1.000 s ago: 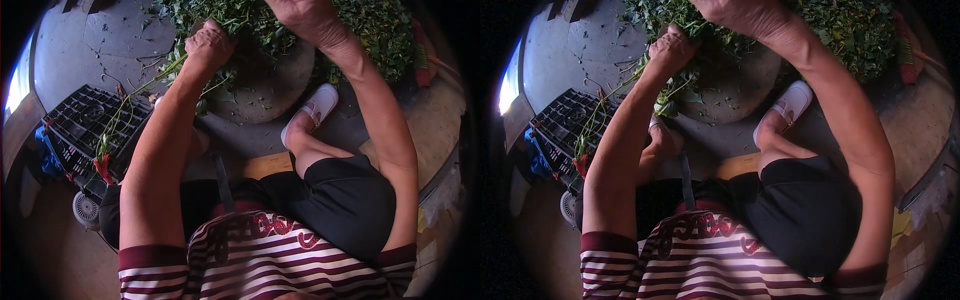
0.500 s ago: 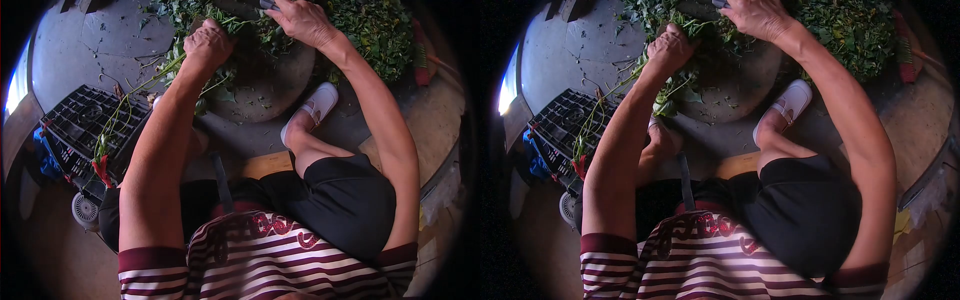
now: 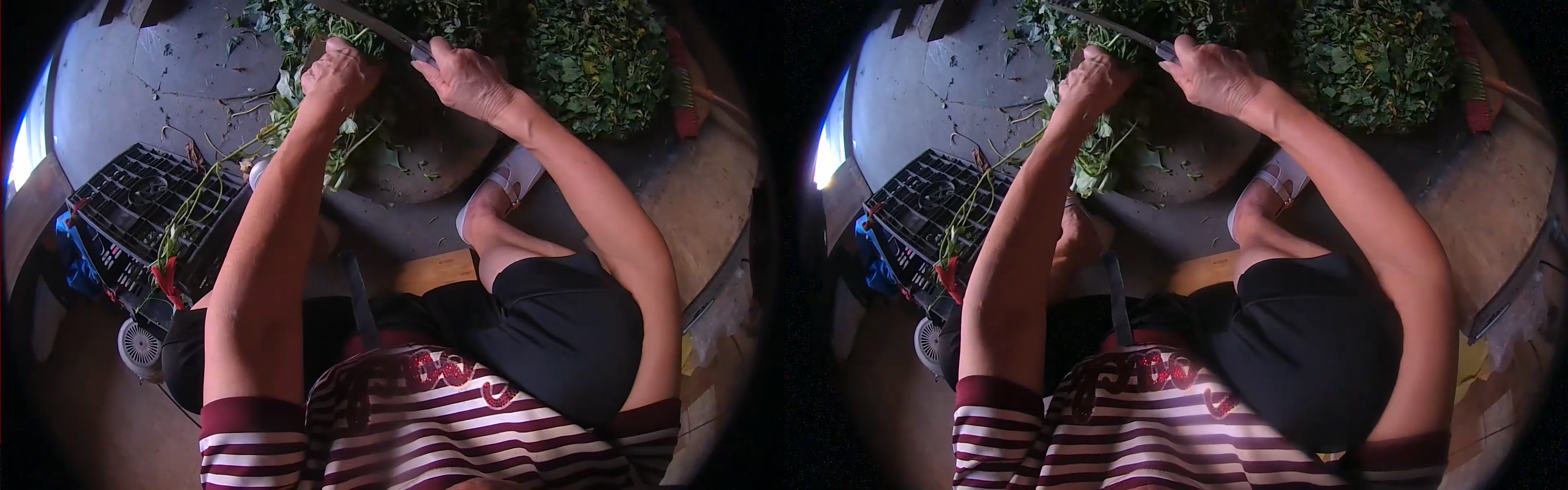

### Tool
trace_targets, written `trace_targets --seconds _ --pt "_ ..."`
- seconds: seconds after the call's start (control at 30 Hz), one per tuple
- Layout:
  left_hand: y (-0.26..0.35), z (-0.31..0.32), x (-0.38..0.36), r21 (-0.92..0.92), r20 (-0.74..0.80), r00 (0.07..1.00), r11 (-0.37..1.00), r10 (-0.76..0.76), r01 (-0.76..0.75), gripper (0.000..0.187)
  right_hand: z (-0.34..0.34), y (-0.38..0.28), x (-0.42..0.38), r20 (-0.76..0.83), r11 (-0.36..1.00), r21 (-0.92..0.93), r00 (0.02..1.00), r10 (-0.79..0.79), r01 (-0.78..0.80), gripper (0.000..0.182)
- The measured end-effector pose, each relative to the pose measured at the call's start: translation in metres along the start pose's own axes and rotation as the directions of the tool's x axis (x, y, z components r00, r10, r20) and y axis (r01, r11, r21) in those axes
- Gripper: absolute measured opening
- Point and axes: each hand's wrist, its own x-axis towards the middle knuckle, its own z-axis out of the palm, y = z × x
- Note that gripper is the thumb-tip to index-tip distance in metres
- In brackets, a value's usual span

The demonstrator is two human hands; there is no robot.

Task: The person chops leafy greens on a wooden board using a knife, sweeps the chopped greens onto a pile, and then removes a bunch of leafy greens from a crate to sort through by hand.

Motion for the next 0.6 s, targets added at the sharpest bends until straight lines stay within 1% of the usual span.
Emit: trace_targets --seconds 0.03,0.07,0.1,0.17,0.2,0.23,0.3,0.33,0.43,0.5,0.53,0.6 --pt "-0.002 -0.001 0.000 0.025 0.051 0.998 0.999 0.033 -0.034 0.076 0.000 0.001 -0.001 0.041 0.999 -0.032 0.999 0.006 -0.005 0.027" --pt "-0.007 -0.002 0.001 0.025 0.075 0.994 0.996 0.085 -0.087 0.084 0.000 0.003 0.000 0.065 0.999 -0.042 0.998 0.017 -0.014 0.027" --pt "-0.006 -0.007 0.000 0.026 0.069 0.994 0.996 0.088 -0.090 0.084 0.000 0.003 -0.001 0.060 0.999 -0.044 0.998 0.015 -0.012 0.027" --pt "-0.006 -0.014 -0.006 0.075 0.115 0.987 0.989 0.115 -0.124 0.087 0.003 0.005 -0.002 0.074 0.999 -0.010 0.997 0.031 -0.031 0.027" --pt "-0.005 -0.012 -0.010 0.140 0.073 0.992 0.983 0.108 -0.117 0.085 0.001 0.004 -0.002 0.071 0.999 -0.007 0.997 0.033 -0.032 0.027" --pt "-0.005 -0.009 -0.011 0.142 0.076 0.991 0.983 0.107 -0.117 0.085 -0.002 0.003 -0.002 0.092 0.999 -0.017 0.995 0.048 -0.047 0.027" --pt "-0.005 -0.003 -0.013 0.216 0.068 0.988 0.965 0.136 -0.147 0.082 -0.004 0.002 -0.001 0.113 0.998 -0.029 0.992 0.060 -0.057 0.026" --pt "-0.006 0.001 -0.013 0.230 0.013 0.985 0.959 0.169 -0.168 0.074 -0.006 0.004 0.000 0.089 0.998 -0.001 0.994 0.068 -0.069 0.027" --pt "-0.006 0.005 -0.010 0.195 0.025 0.988 0.969 0.152 -0.154 0.072 -0.021 0.002 0.010 0.045 0.988 0.133 0.996 0.078 -0.083 0.030" --pt "-0.005 0.007 -0.008 0.205 0.007 0.985 0.964 0.172 -0.170 0.071 -0.035 -0.007 0.016 0.019 0.988 0.123 0.996 0.089 -0.091 0.029" --pt "-0.004 0.007 -0.006 0.227 0.022 0.988 0.961 0.155 -0.156 0.071 -0.042 -0.013 0.019 -0.082 0.987 0.160 0.997 0.012 0.001 0.025" --pt "-0.004 0.007 -0.006 0.250 0.040 0.990 0.958 0.135 -0.141 0.070 -0.056 -0.030 0.026 -0.258 0.947 0.253 0.957 -0.129 0.196 0.017"
